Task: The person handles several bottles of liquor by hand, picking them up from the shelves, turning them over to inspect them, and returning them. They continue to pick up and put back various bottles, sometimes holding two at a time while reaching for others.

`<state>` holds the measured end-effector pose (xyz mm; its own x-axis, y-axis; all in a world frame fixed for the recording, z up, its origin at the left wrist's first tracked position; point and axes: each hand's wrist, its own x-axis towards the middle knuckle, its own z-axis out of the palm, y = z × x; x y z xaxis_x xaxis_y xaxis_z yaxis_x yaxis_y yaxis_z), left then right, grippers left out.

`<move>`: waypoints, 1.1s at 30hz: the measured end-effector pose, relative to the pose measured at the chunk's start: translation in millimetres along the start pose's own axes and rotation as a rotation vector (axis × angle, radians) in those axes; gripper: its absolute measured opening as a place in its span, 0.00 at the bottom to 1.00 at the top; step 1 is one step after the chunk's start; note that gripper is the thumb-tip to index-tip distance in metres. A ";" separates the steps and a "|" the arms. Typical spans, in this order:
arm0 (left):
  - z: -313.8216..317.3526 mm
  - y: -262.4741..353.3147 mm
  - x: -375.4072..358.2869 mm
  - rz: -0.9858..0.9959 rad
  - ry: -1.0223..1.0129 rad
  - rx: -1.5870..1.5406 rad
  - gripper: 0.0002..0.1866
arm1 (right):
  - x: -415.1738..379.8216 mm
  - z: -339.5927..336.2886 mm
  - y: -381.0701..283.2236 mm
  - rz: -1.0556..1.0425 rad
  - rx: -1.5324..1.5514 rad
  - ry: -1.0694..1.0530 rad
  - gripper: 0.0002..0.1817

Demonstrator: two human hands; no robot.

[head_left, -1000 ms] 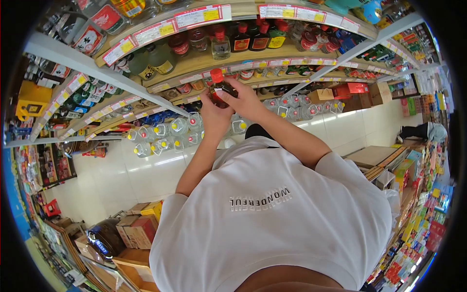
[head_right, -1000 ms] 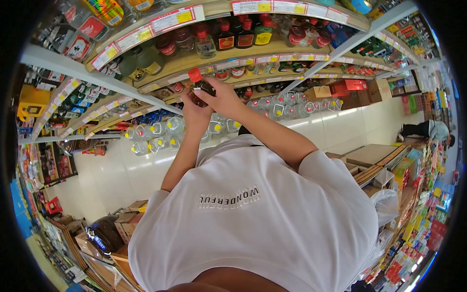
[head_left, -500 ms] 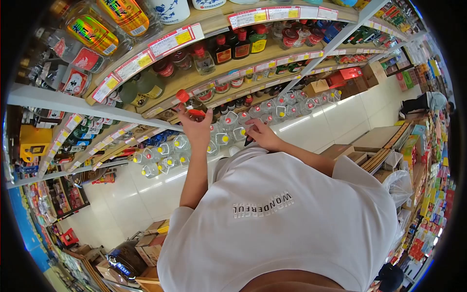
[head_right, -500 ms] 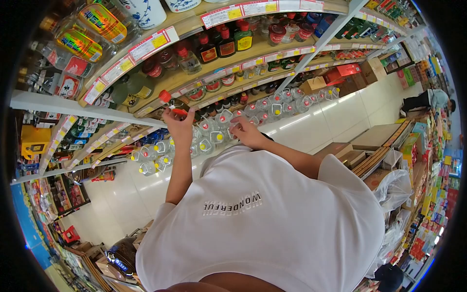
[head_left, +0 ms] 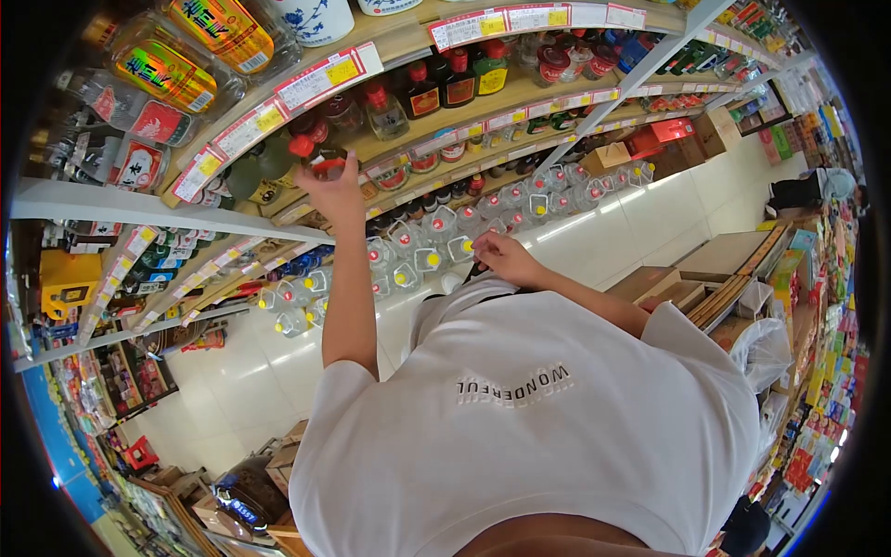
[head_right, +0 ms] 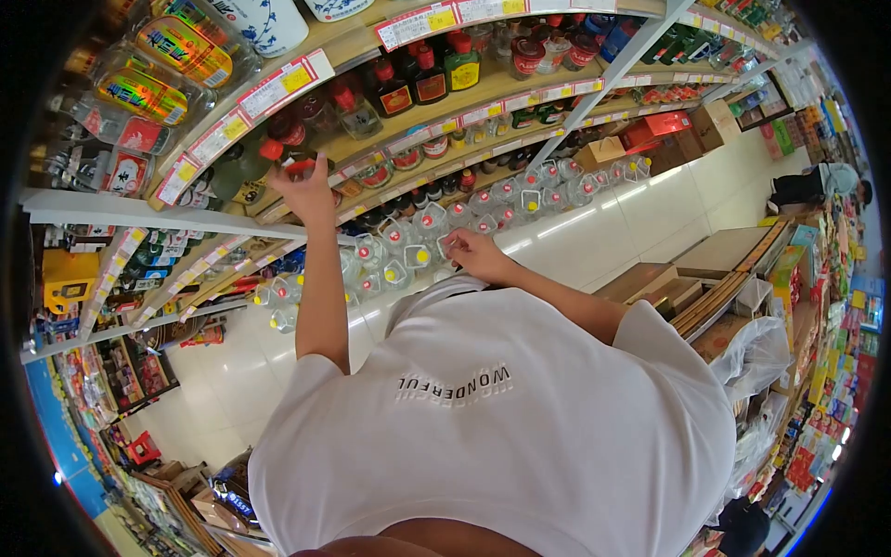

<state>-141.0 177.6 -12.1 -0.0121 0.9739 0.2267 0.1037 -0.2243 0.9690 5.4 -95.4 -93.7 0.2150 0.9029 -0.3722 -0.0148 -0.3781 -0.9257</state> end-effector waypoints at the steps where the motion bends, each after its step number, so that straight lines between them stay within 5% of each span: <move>1: 4.5 1.9 2.9 0.001 0.023 0.097 0.45 | -0.9 -0.5 -1.1 0.004 0.010 0.018 0.12; 6: 20.2 -23.9 22.0 0.166 0.174 0.457 0.48 | -4.4 -1.8 -10.6 0.004 0.041 0.053 0.10; 33: 42.9 -56.8 32.5 0.161 0.341 0.552 0.50 | 4.2 -10.4 -4.1 0.055 0.118 0.027 0.09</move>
<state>-104.6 223.6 -64.0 -0.2585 0.8435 0.4708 0.6233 -0.2267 0.7484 16.5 -92.2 -90.7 0.2368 0.8752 -0.4217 -0.1420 -0.3982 -0.9062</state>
